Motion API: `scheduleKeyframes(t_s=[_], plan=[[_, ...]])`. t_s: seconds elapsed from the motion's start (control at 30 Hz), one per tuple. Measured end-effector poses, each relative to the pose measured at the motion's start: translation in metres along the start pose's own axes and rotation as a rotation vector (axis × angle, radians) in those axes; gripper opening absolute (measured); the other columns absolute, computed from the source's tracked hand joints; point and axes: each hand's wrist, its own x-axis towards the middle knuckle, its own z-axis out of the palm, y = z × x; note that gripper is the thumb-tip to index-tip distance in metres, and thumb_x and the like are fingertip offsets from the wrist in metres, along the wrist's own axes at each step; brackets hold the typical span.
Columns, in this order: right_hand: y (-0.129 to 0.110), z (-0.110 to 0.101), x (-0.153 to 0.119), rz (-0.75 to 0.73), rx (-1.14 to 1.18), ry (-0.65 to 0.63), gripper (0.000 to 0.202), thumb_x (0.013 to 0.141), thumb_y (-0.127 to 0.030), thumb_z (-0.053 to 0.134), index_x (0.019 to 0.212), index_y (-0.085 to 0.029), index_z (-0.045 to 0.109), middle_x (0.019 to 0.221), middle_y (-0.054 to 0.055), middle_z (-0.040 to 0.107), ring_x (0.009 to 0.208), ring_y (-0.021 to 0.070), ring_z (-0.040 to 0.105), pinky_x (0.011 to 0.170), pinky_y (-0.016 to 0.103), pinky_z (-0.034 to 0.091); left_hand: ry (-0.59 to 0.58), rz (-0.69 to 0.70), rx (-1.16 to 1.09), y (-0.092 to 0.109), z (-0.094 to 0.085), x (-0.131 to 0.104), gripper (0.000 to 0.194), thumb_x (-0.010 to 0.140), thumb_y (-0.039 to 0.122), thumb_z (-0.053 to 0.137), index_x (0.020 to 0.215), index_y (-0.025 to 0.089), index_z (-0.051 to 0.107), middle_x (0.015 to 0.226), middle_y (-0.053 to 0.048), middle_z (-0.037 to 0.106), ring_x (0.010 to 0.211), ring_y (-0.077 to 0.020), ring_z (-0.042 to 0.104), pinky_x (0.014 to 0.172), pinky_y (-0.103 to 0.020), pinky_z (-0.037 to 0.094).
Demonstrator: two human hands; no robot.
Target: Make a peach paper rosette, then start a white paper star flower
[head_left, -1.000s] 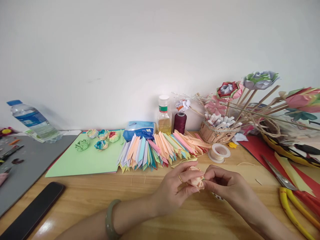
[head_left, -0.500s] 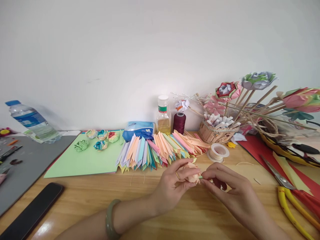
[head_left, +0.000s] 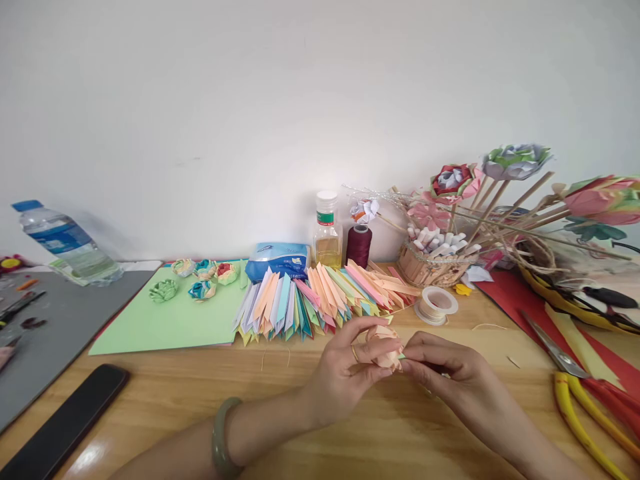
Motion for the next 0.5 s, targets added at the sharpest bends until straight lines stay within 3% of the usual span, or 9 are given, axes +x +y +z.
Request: scheduleKeyframes(t_s=[0.2,0.5], plan=[[0.0043,0.0009,0.0015,0.076,0.021,0.051,0.027,0.072,-0.039,0.058,0.059,-0.018,0.067,0.061,0.002,0.055,0.057,0.0139,0.050,0.053,0.025,0.039,-0.033,0.005,0.029,0.0060,-0.0010,0.0013,0.039,0.074,0.013,0.060,0.111,0.026,0.058,0.118,-0.009,0.048,0.108,-0.0206,0.049,0.094,-0.038,0.039],[0.0085,0.0057,0.0030,0.143,-0.025,0.110,0.027,0.066,-0.040,0.064,0.053,-0.018,0.058,0.058,-0.001,0.051,0.054,0.0120,0.044,0.050,0.024,0.035,-0.050,-0.159,-0.090,0.0076,-0.0012,0.0023,0.030,0.075,0.019,0.060,0.104,0.026,0.062,0.119,-0.008,0.048,0.112,-0.0211,0.046,0.096,-0.037,0.036]])
